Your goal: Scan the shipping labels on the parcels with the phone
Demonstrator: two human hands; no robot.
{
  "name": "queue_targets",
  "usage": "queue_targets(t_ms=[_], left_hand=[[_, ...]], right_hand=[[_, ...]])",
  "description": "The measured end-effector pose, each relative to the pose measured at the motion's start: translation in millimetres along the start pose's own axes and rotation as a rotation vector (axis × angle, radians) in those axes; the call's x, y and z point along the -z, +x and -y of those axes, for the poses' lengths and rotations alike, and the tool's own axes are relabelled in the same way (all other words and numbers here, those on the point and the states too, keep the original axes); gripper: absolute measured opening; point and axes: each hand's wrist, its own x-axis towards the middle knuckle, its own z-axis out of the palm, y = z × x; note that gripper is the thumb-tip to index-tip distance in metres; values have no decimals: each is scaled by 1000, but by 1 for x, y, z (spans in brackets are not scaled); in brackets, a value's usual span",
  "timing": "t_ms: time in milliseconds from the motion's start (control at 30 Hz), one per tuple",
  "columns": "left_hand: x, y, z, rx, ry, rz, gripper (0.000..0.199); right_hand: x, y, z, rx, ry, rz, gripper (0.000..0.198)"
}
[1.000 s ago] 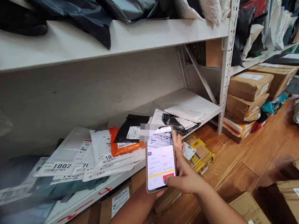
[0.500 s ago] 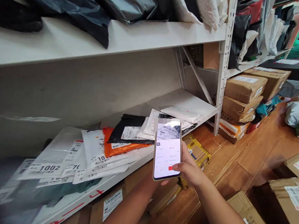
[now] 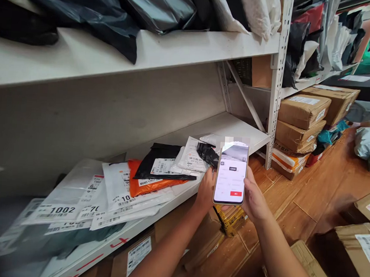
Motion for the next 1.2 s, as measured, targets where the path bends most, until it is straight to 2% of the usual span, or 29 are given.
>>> queue_targets(t_ms=[133, 267, 433, 567, 667, 833, 900, 967, 1067, 1133, 1200], left_hand=[[4, 1, -1, -60, 77, -27, 46], [3, 0, 0, -100, 96, -70, 47], [6, 0, -1, -82, 115, -26, 49], [6, 0, -1, -58, 76, 4, 48], [4, -1, 0, -33, -45, -33, 45], [7, 8, -2, 161, -425, -170, 22], [13, 19, -4, 300, -621, -173, 17], [18, 34, -6, 478, -766, -123, 21], [22, 55, -9, 698, -808, -79, 25], [25, 65, -11, 732, -760, -103, 37], [30, 73, -12, 690, -639, -98, 43]], right_hand=[[4, 0, 17, 50, -15, -53, 67], [5, -2, 21, 102, -7, -89, 66], [3, -3, 18, 78, -11, -87, 67], [2, -3, 17, 41, -14, -103, 67], [2, -3, 17, 42, -13, -114, 68], [5, -5, 21, 69, -7, -140, 70], [6, -4, 22, 80, -1, -163, 70], [8, -2, 21, 93, 5, -186, 70], [14, 3, 15, 97, 10, -222, 69], [20, 6, 10, 81, 2, -246, 69], [28, 8, 6, 61, -8, -249, 68]])
